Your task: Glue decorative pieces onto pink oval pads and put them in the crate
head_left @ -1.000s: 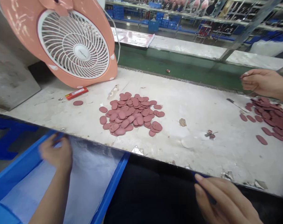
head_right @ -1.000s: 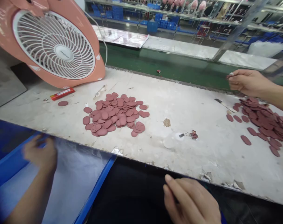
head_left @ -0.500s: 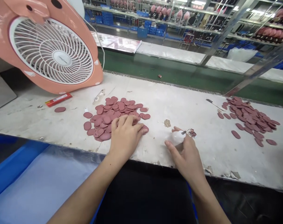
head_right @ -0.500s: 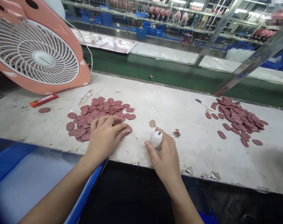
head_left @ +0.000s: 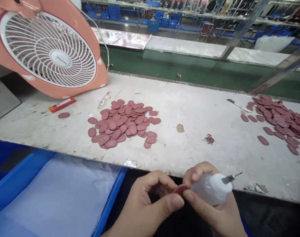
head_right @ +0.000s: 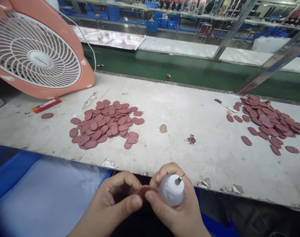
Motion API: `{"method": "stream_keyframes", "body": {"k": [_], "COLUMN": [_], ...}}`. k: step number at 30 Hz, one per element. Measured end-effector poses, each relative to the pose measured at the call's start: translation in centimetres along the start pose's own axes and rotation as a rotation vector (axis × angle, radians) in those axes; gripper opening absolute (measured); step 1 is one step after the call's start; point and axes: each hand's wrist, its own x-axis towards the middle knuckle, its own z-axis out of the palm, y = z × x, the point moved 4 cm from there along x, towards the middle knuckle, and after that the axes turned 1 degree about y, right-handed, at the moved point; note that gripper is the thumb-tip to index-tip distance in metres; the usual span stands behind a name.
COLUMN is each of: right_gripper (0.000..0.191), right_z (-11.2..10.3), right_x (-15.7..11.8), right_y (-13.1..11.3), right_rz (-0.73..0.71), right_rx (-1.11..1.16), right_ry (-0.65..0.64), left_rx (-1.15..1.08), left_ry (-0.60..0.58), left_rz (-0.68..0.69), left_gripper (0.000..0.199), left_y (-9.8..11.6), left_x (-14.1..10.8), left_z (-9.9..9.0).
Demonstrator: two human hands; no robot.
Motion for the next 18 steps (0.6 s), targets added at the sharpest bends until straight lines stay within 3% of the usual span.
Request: {"method": "stream_keyframes", "body": {"k": [4, 7, 9, 12, 14, 16, 18], "right_gripper": [0.023, 0.022, 0.026, 0.039, 0.039, 0.035, 0.036], "right_z": [0.7, 1.1, 0.7, -1.3, -2.6, -3.6, -4.4], "right_x": [-1.2, -1.6, -1.4, -1.2, -1.2, -1.5, -2.1], "right_y": [1.0, 2.0, 2.1, 1.1, 0.6, 0.2, -0.3], "right_rz": [0.147, 0.203, 0.091, -0.177, -0.182, -0.105, -0.129], "right_rx": [0.136, 0.140, 0.057, -0.146, -0.353, -0.617, -0.828], "right_ry": [-0.116, -0.211, -0.198, -0.026, 0.047, 0.007, -0.063], "left_rx": [-0.301, -0.481, -0.541, -0.619, -0.671, -0.712, -0.742], "left_ry": [-0.323, -0.389, -0.402, -0.397, -0.377, -0.353, -0.334], "left_rz": [-0.354, -0.493, -0.509, -0.478, -0.428, -0.375, -0.325], "left_gripper": [0.036, 0.036, 0.038, 0.041, 0.043, 0.042, 0.037], "left_y": [-2.5, -4.0, -4.7, -5.1, -5.1, -4.9, -4.7], "left_x": [-0.4, -0.1, 0.1, 0.1, 0.1, 0.1, 0.1], "left_z": [-0.2, -0.2, 0.0, 0.1, 0.0, -0.3, -0.6]}}
